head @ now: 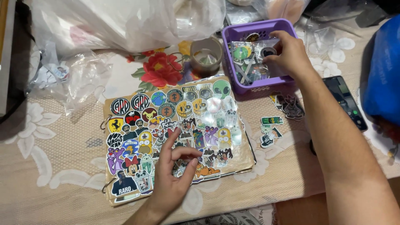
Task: The person applies various stickers to a cardboard sheet, using scissors to cut tape and stickers. They peel stickers from a purple basket and place them on the sheet, occasionally using tape to secure them.
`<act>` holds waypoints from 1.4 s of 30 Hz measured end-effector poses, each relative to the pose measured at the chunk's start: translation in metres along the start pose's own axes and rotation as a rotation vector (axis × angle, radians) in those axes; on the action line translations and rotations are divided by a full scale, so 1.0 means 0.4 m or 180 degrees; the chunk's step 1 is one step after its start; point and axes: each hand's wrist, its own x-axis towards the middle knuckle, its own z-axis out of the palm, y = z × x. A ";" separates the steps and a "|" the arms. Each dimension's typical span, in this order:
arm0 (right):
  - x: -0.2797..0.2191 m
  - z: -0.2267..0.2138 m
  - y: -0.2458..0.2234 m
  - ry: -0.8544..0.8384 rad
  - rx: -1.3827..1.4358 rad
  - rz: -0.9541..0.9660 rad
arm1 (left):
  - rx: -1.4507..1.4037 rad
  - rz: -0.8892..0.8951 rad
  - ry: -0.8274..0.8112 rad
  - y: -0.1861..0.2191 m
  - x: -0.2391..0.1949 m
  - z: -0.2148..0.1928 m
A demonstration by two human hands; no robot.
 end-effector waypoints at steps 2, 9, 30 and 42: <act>-0.037 -0.015 -0.024 0.0231 0.0166 -0.0097 | 0.0032 0.0048 0.0031 -0.004 -0.005 0.000; -0.541 0.069 -0.200 0.0893 -0.0091 -0.1869 | 0.0586 0.2143 -0.0081 -0.076 -0.025 0.001; -0.733 0.138 -0.376 0.1459 0.0919 -0.2298 | 0.1140 0.3551 -0.0281 -0.065 -0.041 -0.004; -0.752 0.162 -0.379 0.1088 0.1419 -0.1747 | 0.1444 0.3697 -0.0259 -0.056 -0.038 0.010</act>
